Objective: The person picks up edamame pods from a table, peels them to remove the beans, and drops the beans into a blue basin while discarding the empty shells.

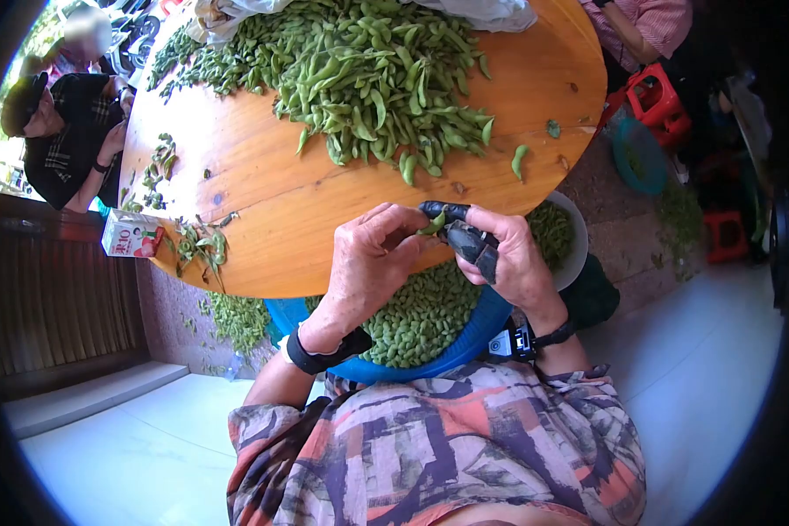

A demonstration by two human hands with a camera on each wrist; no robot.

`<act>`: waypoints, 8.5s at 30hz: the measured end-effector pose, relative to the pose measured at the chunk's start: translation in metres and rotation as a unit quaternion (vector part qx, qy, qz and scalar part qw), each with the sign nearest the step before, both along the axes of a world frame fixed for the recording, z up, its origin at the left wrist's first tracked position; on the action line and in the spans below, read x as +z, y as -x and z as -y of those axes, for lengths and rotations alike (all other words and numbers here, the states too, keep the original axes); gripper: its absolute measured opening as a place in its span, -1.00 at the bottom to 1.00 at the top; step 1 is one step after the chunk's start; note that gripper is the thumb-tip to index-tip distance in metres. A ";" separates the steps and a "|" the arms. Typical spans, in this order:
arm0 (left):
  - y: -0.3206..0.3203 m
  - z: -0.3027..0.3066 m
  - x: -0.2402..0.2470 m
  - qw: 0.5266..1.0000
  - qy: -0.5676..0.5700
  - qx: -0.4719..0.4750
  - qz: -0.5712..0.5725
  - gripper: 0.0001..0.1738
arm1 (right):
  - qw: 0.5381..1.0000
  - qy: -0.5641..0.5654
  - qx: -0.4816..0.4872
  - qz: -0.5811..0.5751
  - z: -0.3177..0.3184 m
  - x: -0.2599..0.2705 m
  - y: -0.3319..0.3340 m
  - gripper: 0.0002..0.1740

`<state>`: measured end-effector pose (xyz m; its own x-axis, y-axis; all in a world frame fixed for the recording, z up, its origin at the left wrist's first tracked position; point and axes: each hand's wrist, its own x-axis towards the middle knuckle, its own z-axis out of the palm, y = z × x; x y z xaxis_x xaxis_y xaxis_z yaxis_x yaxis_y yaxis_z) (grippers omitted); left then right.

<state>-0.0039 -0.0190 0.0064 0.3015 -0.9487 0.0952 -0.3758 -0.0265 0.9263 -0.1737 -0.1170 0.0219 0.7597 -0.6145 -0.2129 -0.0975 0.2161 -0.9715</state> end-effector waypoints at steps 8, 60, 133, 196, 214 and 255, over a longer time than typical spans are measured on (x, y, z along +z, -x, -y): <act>-0.003 -0.007 0.002 0.861 -0.064 -0.076 -0.499 -0.92 | 0.972 -0.169 0.023 0.160 0.001 -0.011 0.007 -0.80; 0.061 0.105 0.027 0.946 0.067 -0.123 0.292 -0.73 | 0.810 0.407 -0.195 -0.375 0.037 -0.033 0.164 -0.61; 0.032 -0.042 -0.001 0.952 -0.059 0.023 -0.301 -0.71 | 0.936 0.350 -0.037 0.009 -0.046 -0.012 0.006 -0.70; 0.023 -0.009 0.024 0.958 -0.116 -0.194 -0.175 -0.60 | 0.927 0.322 -0.187 0.031 -0.012 -0.046 0.058 -0.09; -0.035 0.023 0.010 0.989 -0.032 0.010 0.146 -0.84 | 0.947 0.269 -0.172 -0.024 0.004 -0.024 0.056 -0.62; 0.018 -0.019 -0.005 0.997 0.053 0.008 0.049 -0.82 | 0.880 0.474 -0.023 0.021 -0.020 -0.002 0.009 -0.58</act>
